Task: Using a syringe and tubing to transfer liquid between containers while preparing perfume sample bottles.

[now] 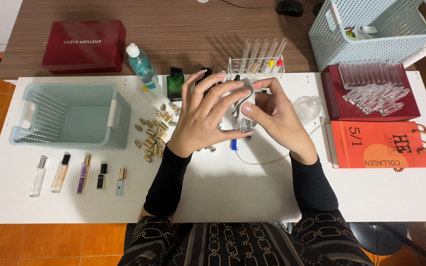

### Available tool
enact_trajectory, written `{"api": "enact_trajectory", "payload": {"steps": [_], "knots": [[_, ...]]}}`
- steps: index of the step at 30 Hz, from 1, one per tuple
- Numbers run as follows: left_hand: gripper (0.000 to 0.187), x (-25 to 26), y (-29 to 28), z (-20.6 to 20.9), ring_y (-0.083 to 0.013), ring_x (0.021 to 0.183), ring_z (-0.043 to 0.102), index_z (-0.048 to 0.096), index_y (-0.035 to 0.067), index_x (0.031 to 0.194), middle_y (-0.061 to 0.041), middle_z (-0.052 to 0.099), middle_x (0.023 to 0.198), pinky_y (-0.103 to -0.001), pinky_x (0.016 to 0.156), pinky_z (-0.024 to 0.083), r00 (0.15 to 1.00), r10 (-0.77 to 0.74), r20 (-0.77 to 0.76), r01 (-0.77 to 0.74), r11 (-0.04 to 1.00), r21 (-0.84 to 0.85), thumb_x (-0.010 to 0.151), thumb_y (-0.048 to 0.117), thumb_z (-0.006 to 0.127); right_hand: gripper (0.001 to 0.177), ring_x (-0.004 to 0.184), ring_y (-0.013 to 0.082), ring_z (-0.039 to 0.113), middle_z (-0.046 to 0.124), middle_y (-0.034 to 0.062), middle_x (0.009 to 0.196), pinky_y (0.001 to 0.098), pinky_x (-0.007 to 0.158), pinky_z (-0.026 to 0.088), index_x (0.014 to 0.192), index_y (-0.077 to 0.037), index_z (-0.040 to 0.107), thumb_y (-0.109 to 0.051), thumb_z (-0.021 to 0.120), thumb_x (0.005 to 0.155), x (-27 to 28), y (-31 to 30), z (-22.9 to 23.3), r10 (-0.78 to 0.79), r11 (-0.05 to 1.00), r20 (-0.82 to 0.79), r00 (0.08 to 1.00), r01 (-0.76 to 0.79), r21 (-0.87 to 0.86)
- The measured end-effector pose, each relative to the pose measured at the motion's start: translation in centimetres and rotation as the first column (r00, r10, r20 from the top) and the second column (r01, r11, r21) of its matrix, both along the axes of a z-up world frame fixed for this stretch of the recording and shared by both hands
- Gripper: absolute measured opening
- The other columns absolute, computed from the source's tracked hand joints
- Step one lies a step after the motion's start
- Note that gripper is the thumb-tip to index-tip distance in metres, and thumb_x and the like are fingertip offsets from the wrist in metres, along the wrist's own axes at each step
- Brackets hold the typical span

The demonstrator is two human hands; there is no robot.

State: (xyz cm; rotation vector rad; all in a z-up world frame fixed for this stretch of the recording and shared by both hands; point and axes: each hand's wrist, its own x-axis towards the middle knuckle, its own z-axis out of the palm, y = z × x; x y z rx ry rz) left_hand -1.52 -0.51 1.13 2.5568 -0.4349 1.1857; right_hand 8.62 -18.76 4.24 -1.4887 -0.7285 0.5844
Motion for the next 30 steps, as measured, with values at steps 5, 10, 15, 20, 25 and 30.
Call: {"api": "enact_trajectory", "payload": {"steps": [5, 10, 15, 20, 25, 30], "knots": [[0.075, 0.2, -0.1, 0.0, -0.0251, 0.143, 0.039, 0.064, 0.016, 0.136, 0.001, 0.054, 0.143, -0.057, 0.122, 0.029, 0.999, 0.041, -0.004, -0.041, 0.999, -0.005, 0.081, 0.059, 0.09, 0.02, 0.08, 0.0028, 0.055, 0.065, -0.0018, 0.087, 0.0221, 0.069, 0.046, 0.103, 0.001, 0.072, -0.018, 0.068, 0.103, 1.5, -0.9, -3.1, 0.002, 0.998, 0.14, 0.99, 0.006, -0.055], [0.078, 0.6, -0.5, -0.2, -0.0268, 0.142, 0.04, 0.065, 0.014, 0.134, 0.001, 0.056, 0.141, -0.057, 0.122, 0.03, 1.0, -0.002, -0.002, 0.002, 0.998, -0.055, 0.077, 0.061, 0.092, 0.03, 0.094, 0.0038, 0.065, 0.074, -0.0003, 0.102, 0.021, 0.085, 0.054, 0.117, 0.003, 0.071, -0.022, 0.063, 0.104, 2.5, -1.4, -4.6, 0.163, 0.984, -0.057, 0.985, -0.157, 0.086], [0.087, 1.5, -0.8, -1.4, -0.0297, 0.144, 0.039, 0.063, 0.009, 0.132, -0.002, 0.055, 0.141, -0.054, 0.125, 0.033, 0.963, -0.269, 0.029, 0.263, 0.904, -0.338, 0.068, 0.062, 0.091, 0.033, 0.097, 0.0135, 0.07, 0.073, 0.0046, 0.107, 0.03, 0.085, 0.059, 0.122, 0.0, 0.065, -0.022, 0.062, 0.097, 1.9, -0.8, -5.2, 0.422, 0.88, -0.543, 0.726, -0.184, 0.438], [0.086, 0.6, -1.1, -0.3, -0.0302, 0.145, 0.037, 0.059, 0.009, 0.135, -0.004, 0.053, 0.146, -0.054, 0.126, 0.031, 0.97, -0.24, -0.04, 0.22, 0.936, -0.275, 0.073, 0.06, 0.092, 0.029, 0.094, 0.0096, 0.067, 0.072, 0.0038, 0.106, 0.0256, 0.082, 0.055, 0.124, 0.001, 0.066, -0.015, 0.063, 0.1, 1.4, -1.0, -3.4, 0.301, 0.934, -0.363, 0.882, -0.195, 0.3], [0.079, -0.3, -1.0, 0.6, -0.0277, 0.145, 0.038, 0.06, 0.013, 0.141, -0.002, 0.052, 0.15, -0.054, 0.125, 0.029, 0.995, -0.045, -0.085, 0.042, 0.999, -0.029, 0.081, 0.053, 0.091, 0.017, 0.075, 0.0063, 0.049, 0.06, 0.0004, 0.079, 0.0251, 0.065, 0.041, 0.106, 0.005, 0.073, -0.011, 0.071, 0.101, 1.7, -1.9, -3.9, 0.04, 0.999, 0.028, 0.999, -0.04, -0.033], [0.078, -0.4, -0.7, 0.9, -0.0285, 0.144, 0.036, 0.059, 0.015, 0.14, -0.001, 0.051, 0.149, -0.056, 0.123, 0.029, 0.999, -0.02, -0.039, 0.017, 0.998, -0.063, 0.081, 0.056, 0.091, 0.023, 0.082, 0.003, 0.059, 0.072, -0.0019, 0.088, 0.0228, 0.073, 0.052, 0.105, 0.004, 0.075, -0.014, 0.061, 0.107, 1.2, -2.2, -3.0, -0.053, 0.998, 0.093, 0.994, 0.052, 0.017]]}}
